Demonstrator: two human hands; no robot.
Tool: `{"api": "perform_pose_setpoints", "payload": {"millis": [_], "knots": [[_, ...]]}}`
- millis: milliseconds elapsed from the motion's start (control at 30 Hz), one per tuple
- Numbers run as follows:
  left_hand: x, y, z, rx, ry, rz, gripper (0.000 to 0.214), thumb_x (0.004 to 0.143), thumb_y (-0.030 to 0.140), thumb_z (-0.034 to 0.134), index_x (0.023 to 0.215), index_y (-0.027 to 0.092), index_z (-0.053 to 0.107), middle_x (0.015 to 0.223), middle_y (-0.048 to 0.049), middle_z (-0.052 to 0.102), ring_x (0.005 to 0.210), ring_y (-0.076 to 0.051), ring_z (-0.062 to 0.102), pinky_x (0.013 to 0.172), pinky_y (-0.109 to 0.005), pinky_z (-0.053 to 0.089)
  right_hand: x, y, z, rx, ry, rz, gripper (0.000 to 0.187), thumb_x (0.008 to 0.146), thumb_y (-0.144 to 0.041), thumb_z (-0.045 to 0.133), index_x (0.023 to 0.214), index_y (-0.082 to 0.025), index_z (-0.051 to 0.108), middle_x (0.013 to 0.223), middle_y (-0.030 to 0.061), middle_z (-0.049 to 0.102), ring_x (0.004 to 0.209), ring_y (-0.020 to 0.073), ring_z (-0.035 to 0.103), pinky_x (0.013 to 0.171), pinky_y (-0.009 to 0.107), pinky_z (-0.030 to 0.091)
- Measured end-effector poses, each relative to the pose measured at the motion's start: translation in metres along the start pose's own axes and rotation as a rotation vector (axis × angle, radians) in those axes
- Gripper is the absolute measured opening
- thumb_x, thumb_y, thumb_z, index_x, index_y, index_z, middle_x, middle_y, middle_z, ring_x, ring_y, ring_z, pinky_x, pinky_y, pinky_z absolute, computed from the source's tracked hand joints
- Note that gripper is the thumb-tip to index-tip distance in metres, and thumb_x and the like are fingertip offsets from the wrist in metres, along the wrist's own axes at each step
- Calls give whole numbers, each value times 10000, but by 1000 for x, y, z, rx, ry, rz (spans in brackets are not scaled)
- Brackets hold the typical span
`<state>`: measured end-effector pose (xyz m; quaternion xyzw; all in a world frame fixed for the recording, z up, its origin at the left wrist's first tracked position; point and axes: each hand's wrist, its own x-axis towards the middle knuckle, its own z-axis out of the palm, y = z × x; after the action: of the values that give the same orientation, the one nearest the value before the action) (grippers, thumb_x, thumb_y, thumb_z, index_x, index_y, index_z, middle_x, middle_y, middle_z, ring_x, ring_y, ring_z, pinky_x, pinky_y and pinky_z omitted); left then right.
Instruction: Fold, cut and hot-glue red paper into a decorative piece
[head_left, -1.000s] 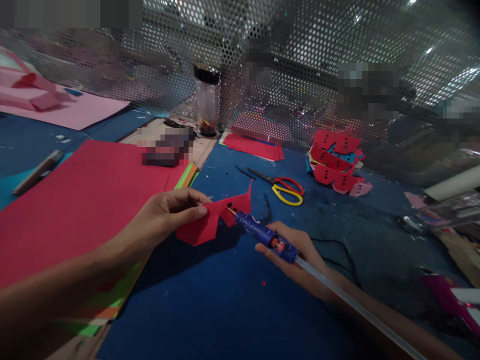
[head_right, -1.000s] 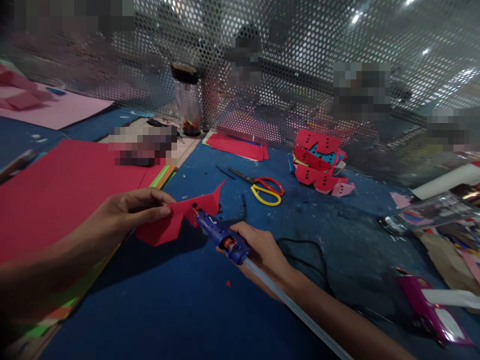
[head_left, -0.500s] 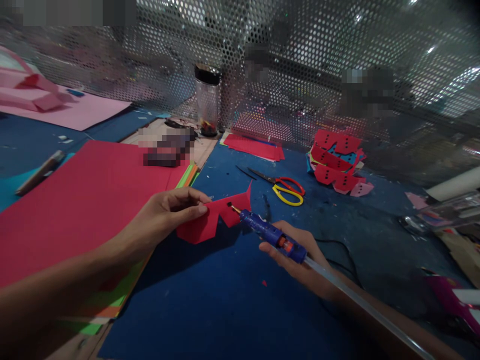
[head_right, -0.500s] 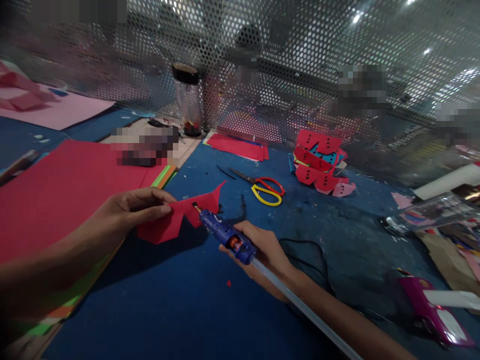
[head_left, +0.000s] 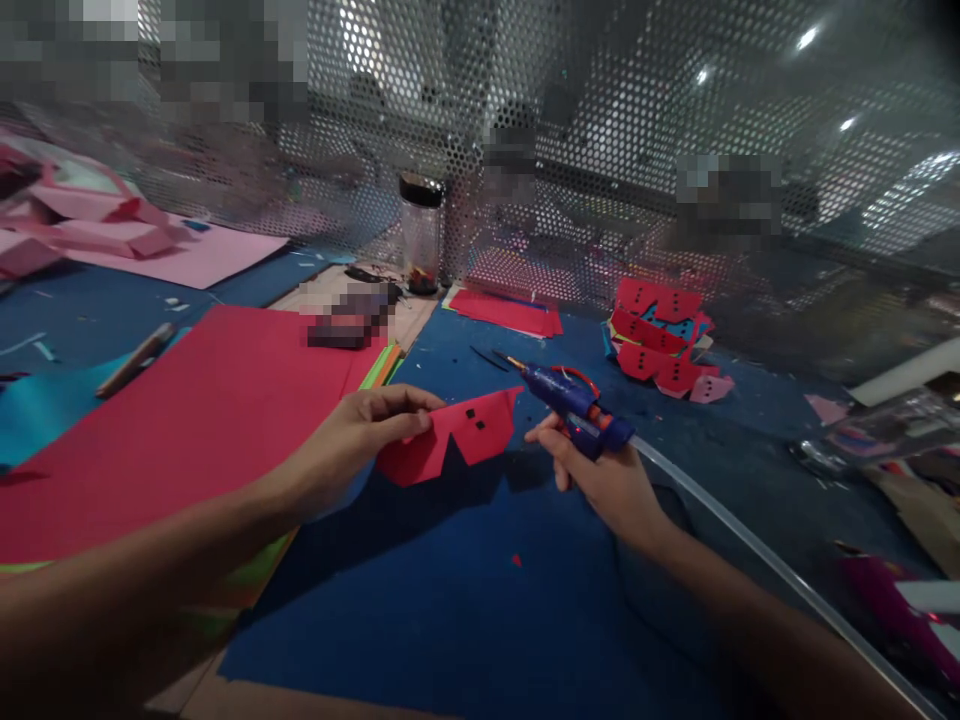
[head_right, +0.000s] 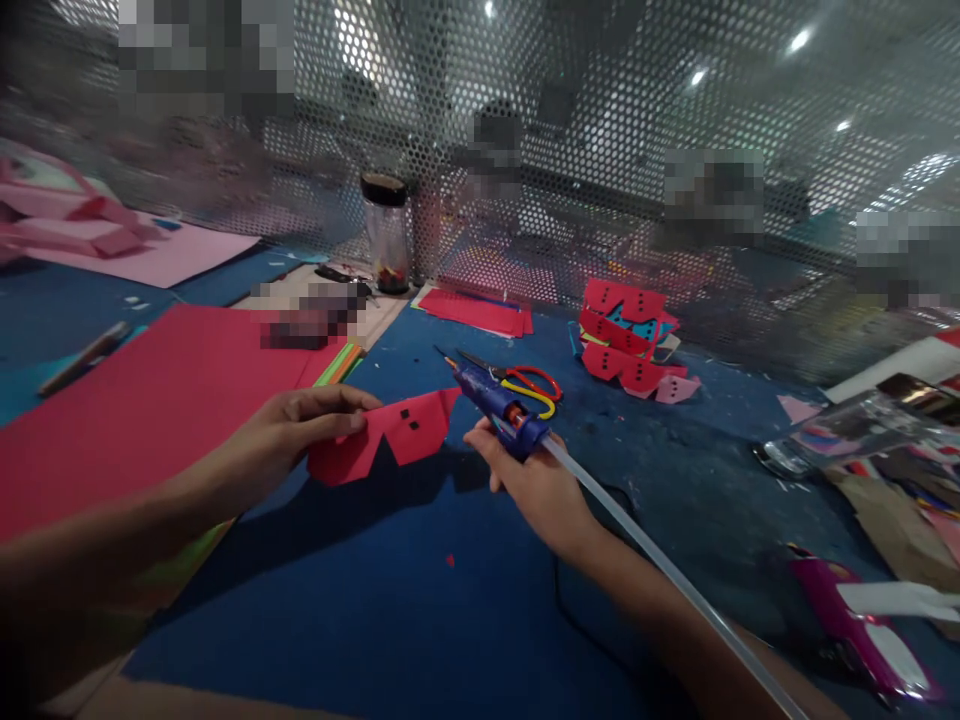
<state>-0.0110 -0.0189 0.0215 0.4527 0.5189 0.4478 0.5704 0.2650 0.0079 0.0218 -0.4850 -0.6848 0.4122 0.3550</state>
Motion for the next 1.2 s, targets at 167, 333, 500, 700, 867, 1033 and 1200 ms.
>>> {"api": "perform_pose_setpoints", "payload": {"millis": [167, 333, 500, 700, 867, 1033, 1200], "knots": [[0, 2, 18, 35, 25, 13, 262, 783, 386, 795, 936, 188, 718, 743, 4, 681, 621, -118, 590, 561, -221, 460, 5, 2, 4, 103, -21, -8, 270, 898, -471, 705, 968, -213, 670, 544, -75, 549, 488, 115, 551, 555, 261, 497], [2, -3, 29, 125, 44, 84, 235, 805, 381, 775, 903, 177, 711, 736, 2, 669, 642, -124, 596, 582, -229, 456, 9, 2, 6, 209, 40, -1, 231, 843, -395, 744, 946, -210, 651, 776, -37, 652, 481, 71, 538, 497, 236, 490], [4, -11, 28, 208, 43, 95, 277, 846, 420, 742, 967, 176, 689, 837, -26, 707, 699, -156, 643, 615, -254, 499, 11, 5, 8, 255, 18, 19, 232, 821, -379, 750, 932, -206, 642, 791, -37, 653, 463, 58, 529, 478, 221, 491], [3, -14, 29, 234, -27, 77, 322, 849, 447, 733, 980, 155, 694, 814, -33, 713, 673, -149, 642, 595, -242, 481, 7, 9, 13, 240, 24, 36, 241, 827, -394, 757, 948, -210, 658, 807, -36, 662, 472, 62, 540, 487, 220, 505], [5, -14, 32, 242, -63, 46, 322, 820, 439, 729, 952, 150, 681, 792, -41, 703, 637, -133, 611, 553, -226, 432, 5, 10, 15, 209, 17, 50, 263, 829, -428, 758, 962, -218, 671, 796, -30, 666, 480, 76, 551, 497, 234, 519], [6, -13, 35, 270, -95, -22, 388, 777, 475, 744, 952, 135, 677, 745, -34, 676, 597, -120, 559, 538, -224, 394, 4, 11, 15, 188, 4, 56, 272, 836, -440, 742, 980, -220, 673, 826, -21, 680, 481, 78, 553, 513, 247, 529], [5, -10, 37, 320, -80, -3, 357, 773, 470, 735, 895, 139, 683, 722, -16, 641, 596, -110, 519, 537, -223, 371, 3, 10, 15, 184, 5, 61, 266, 830, -428, 742, 968, -214, 667, 810, -22, 675, 470, 76, 542, 502, 248, 522]]}}
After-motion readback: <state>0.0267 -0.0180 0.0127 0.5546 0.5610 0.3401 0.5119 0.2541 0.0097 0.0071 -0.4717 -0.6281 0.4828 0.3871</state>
